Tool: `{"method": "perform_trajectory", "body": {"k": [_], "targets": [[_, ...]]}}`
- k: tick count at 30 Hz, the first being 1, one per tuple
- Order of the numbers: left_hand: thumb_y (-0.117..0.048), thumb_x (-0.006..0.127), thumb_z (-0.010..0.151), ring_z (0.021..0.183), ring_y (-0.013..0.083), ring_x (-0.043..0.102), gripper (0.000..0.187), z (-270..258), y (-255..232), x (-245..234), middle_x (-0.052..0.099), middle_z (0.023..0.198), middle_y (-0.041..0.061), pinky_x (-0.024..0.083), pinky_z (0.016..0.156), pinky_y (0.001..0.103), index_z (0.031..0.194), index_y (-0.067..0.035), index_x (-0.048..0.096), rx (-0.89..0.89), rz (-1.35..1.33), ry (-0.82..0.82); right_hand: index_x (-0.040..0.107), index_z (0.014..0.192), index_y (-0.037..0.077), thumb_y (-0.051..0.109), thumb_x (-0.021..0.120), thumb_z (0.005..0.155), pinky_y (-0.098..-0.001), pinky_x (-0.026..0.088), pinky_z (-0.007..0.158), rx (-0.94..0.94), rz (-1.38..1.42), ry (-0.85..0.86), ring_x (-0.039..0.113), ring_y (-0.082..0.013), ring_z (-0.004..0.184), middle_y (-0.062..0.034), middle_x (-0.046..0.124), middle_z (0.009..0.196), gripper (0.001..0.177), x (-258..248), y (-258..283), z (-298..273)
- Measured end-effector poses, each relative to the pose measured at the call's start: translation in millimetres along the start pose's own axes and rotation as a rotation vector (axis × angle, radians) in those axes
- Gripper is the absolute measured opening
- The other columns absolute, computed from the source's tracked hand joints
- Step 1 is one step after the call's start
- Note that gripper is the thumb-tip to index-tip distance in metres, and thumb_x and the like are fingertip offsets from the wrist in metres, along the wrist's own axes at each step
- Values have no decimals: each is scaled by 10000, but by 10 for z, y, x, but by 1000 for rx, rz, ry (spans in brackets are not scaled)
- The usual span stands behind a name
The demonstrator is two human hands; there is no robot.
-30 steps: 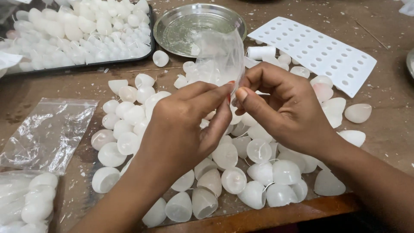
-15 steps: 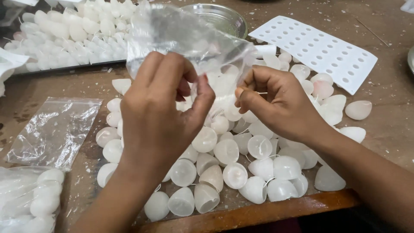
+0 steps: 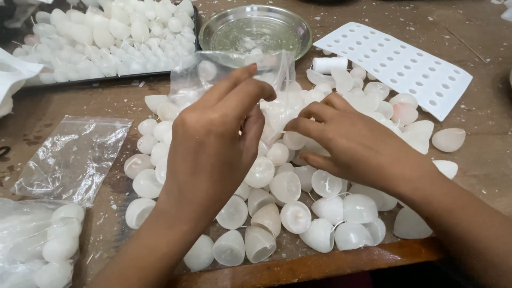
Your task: The person places small white wax melts into a clear plastic bag and seals the bag by pressing its edge.
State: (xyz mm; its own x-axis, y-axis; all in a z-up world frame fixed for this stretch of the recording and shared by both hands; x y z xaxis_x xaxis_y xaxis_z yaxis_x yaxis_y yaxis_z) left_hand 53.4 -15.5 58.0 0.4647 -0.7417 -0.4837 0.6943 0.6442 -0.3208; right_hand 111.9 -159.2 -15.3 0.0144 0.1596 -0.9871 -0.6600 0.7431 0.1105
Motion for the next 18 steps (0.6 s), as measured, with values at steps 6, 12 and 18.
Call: {"method": "perform_trajectory", "body": {"k": [6, 12, 18], "targets": [[10, 656, 923, 906, 281, 771, 134, -2, 66, 5, 757, 1192, 130, 606, 773, 368, 1004, -83, 708, -39, 152, 61, 631, 1346, 210, 294, 791, 814, -379, 575, 842, 50, -75, 30, 595, -223, 1122, -24, 659, 1242, 562, -28, 22, 107], [-20, 647, 872, 825, 285, 764, 283, -10, 151, 164, 706, 1284, 184, 602, 741, 369, 1140, -31, 736, -101, 26, 150, 686, 1220, 143, 261, 785, 767, -331, 633, 802, 129, 319, -135, 749, -170, 940, -21, 738, 1129, 479, -266, -402, -26], [0, 636, 852, 818, 291, 771, 377, -12, 105, 273, 719, 1245, 196, 603, 791, 381, 1222, 31, 704, -146, -62, 181, 525, 1393, -14, 158, 665, 958, -357, 625, 901, 58, 1205, -193, 715, -254, 1102, -182, 677, 1171, 488, -364, -437, -89]]}}
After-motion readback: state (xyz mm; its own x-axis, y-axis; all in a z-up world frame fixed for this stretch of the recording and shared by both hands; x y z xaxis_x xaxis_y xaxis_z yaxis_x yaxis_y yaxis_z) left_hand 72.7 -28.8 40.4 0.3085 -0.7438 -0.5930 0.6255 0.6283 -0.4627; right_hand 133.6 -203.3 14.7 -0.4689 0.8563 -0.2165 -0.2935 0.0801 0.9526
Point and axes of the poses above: each hand's wrist, its own z-axis towards the middle knuckle, its own x-axis out of the palm, y = z × x, the point moved 9 cm from there along z, towards the middle knuckle
